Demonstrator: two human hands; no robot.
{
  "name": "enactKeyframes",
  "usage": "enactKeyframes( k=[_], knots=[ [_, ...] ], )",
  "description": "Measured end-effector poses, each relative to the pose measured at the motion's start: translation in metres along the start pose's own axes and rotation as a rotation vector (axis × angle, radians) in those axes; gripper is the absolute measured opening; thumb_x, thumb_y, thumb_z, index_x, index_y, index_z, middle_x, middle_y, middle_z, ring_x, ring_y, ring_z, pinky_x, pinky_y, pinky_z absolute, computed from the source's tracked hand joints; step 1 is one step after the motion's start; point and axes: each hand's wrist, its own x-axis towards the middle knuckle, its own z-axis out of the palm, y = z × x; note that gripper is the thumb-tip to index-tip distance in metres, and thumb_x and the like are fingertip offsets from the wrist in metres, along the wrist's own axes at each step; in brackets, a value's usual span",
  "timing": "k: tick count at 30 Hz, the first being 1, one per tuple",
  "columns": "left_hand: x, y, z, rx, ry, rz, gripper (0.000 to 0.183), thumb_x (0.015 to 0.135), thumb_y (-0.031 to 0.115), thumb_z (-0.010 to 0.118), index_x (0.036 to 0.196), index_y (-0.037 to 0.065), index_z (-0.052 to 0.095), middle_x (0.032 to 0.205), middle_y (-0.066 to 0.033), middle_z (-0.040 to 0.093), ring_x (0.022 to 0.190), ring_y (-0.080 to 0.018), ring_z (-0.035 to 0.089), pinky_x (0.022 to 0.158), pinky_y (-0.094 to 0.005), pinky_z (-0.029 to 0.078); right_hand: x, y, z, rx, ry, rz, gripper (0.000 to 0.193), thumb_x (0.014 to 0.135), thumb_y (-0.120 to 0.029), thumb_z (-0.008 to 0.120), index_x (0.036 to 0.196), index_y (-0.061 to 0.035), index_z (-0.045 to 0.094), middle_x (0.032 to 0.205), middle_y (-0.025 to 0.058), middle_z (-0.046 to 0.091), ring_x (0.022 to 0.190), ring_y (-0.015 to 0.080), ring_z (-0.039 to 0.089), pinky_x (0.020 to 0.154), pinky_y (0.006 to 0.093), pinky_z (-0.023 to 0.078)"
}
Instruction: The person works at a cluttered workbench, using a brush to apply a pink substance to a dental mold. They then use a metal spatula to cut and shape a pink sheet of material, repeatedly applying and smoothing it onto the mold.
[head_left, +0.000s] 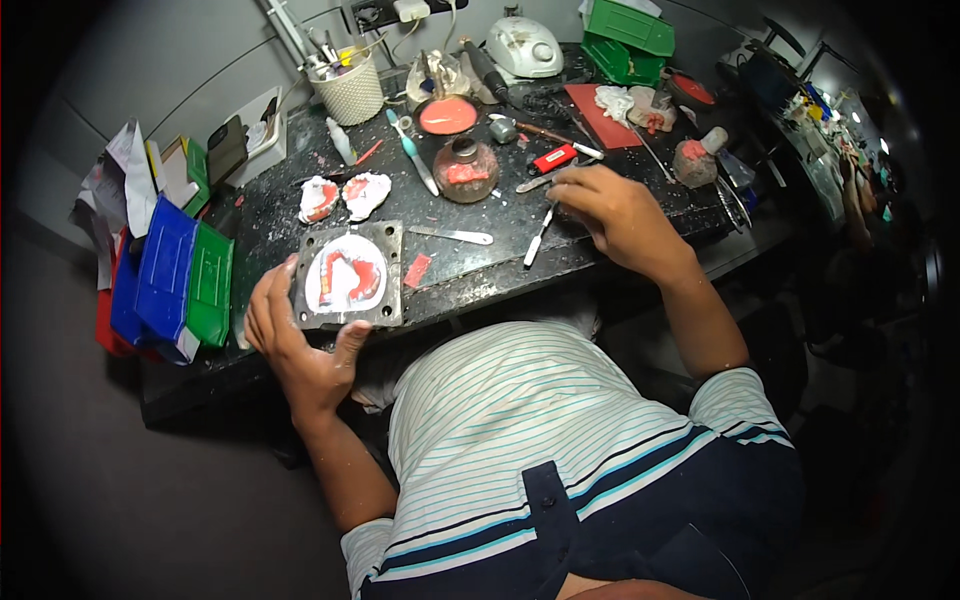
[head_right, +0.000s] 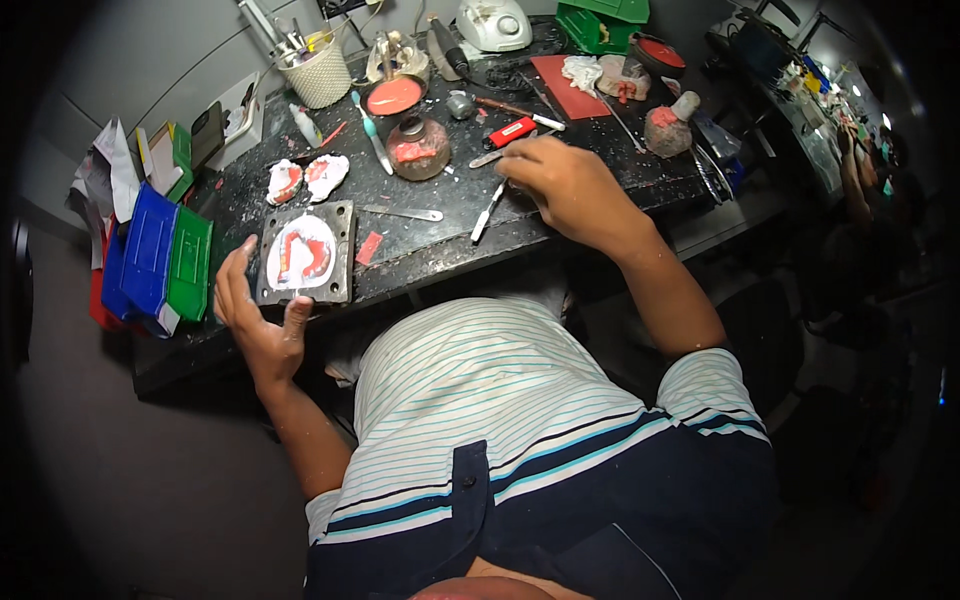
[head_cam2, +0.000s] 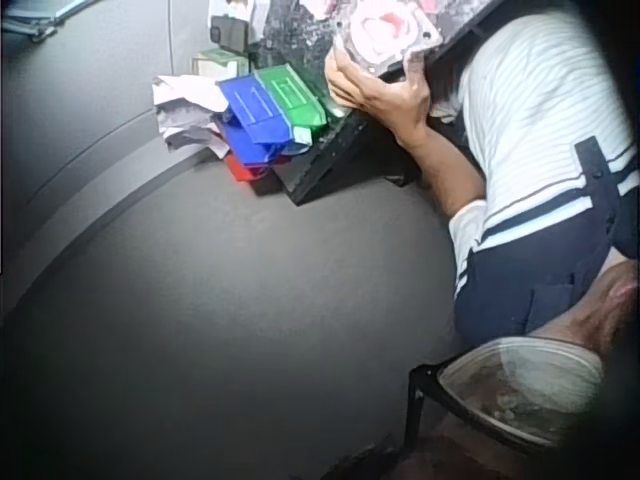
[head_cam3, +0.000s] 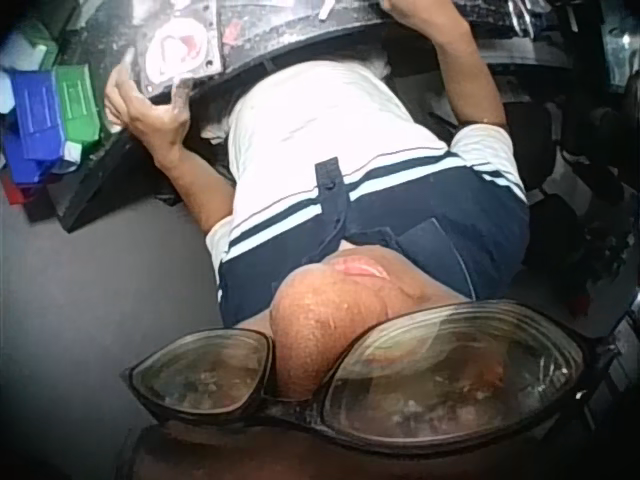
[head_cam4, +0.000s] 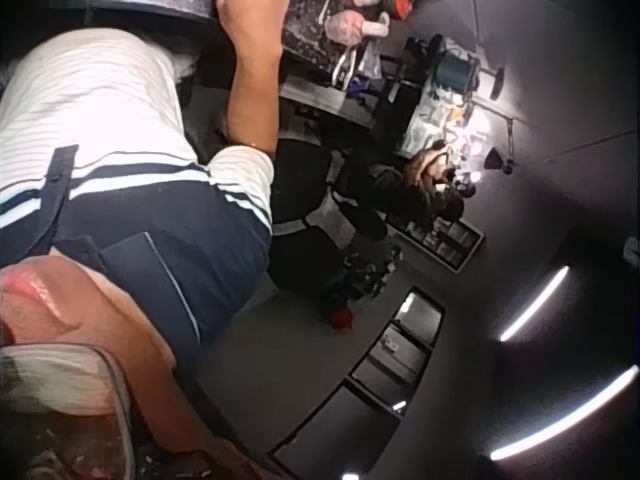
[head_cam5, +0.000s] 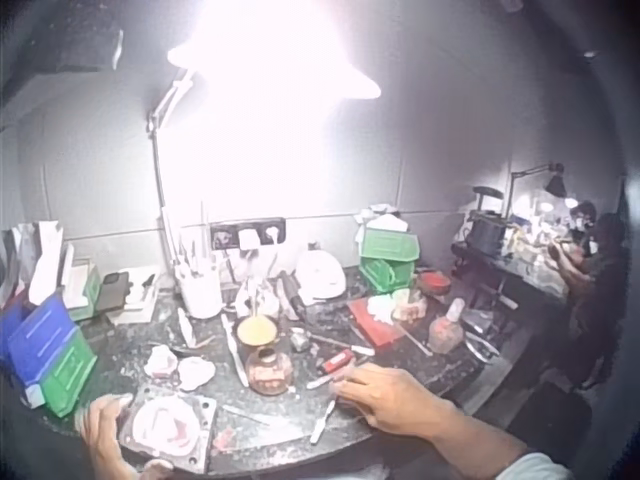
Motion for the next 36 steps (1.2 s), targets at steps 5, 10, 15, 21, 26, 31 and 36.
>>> enactKeyframes(
  k=[5, 10, 15, 21, 26, 31, 36],
  knots=[
    [0.018, -0.034, 0.009, -0.158, 0.117, -0.041, 0.081, 0.098, 0.069, 0.06, 0.141, 0.0, 0.057, 0.137, -0.0185, 0.06, 0.13, -0.0374, 0.053, 0.117, -0.0496, 0.031, 0.03, 0.074, -0.013, -0.084, 0.007, 0.465, 0.02, 0.097, -0.02, 0.069, 0.109, -0.0062, 0.077, 0.106, 0.0194, 0.076, 0.101, 0.0393, 0.072, 0.088, 0.0498, 0.055],
    [0.02, -0.052, 0.029, -0.29, 0.125, -0.142, 0.071, 0.105, 0.058, 0.055, 0.141, -0.003, 0.055, 0.139, -0.0214, 0.058, 0.132, -0.037, 0.053, 0.117, -0.0485, 0.034, 0.06, 0.16, 0.0, -0.339, -0.092, 0.703, 0.031, 0.093, -0.033, 0.074, 0.115, -0.0114, 0.078, 0.113, 0.0197, 0.077, 0.111, 0.0391, 0.072, 0.094, 0.0483, 0.057],
    [0.014, -0.052, 0.029, -0.406, 0.117, -0.224, 0.068, 0.11, 0.053, 0.05, 0.149, -0.003, 0.047, 0.143, -0.0209, 0.055, 0.132, -0.03, 0.054, 0.116, -0.0438, 0.037, 0.093, 0.168, -0.005, -0.409, -0.241, 0.83, 0.047, 0.094, -0.041, 0.077, 0.127, -0.0076, 0.074, 0.126, 0.0209, 0.073, 0.117, 0.0426, 0.069, 0.1, 0.0493, 0.054],
    [0.013, -0.058, 0.03, -0.504, 0.109, -0.29, 0.07, 0.109, 0.053, 0.053, 0.151, -0.002, 0.043, 0.142, -0.0228, 0.053, 0.133, -0.0306, 0.052, 0.114, -0.0431, 0.038, 0.113, 0.187, 0.005, -0.366, -0.321, 0.853, 0.072, 0.082, -0.04, 0.091, 0.133, 0.0042, 0.068, 0.135, 0.0292, 0.068, 0.125, 0.0434, 0.066, 0.106, 0.045, 0.052],
    [0.014, -0.053, 0.031, -0.541, 0.125, -0.271, 0.069, 0.108, 0.052, 0.056, 0.151, 0.0, 0.044, 0.141, -0.0231, 0.054, 0.132, -0.0329, 0.052, 0.115, -0.0457, 0.037, 0.111, 0.189, -0.011, -0.31, -0.272, 0.918, 0.077, 0.069, -0.04, 0.098, 0.123, 0.0081, 0.071, 0.127, 0.0292, 0.072, 0.119, 0.0412, 0.07, 0.103, 0.0434, 0.053],
    [0.007, -0.054, 0.03, -0.588, 0.127, -0.283, 0.068, 0.108, 0.05, 0.056, 0.151, -0.001, 0.042, 0.148, -0.0221, 0.05, 0.136, -0.0323, 0.051, 0.117, -0.0461, 0.036, 0.09, 0.131, -0.029, -0.234, 0.098, 0.772, 0.073, 0.07, -0.034, 0.095, 0.129, -0.0003, 0.069, 0.124, 0.0239, 0.073, 0.117, 0.0349, 0.071, 0.1, 0.0406, 0.054],
    [0.001, -0.056, 0.027, -0.661, 0.125, -0.331, 0.07, 0.109, 0.051, 0.055, 0.152, -0.002, 0.04, 0.15, -0.0218, 0.049, 0.137, -0.0324, 0.05, 0.117, -0.0464, 0.035, 0.049, 0.043, -0.041, 0.442, 0.056, 0.323, 0.047, 0.088, -0.01, 0.079, 0.133, -0.0044, 0.069, 0.12, 0.0068, 0.069, 0.108, 0.0146, 0.063, 0.094, 0.0302, 0.05]
  ],
)
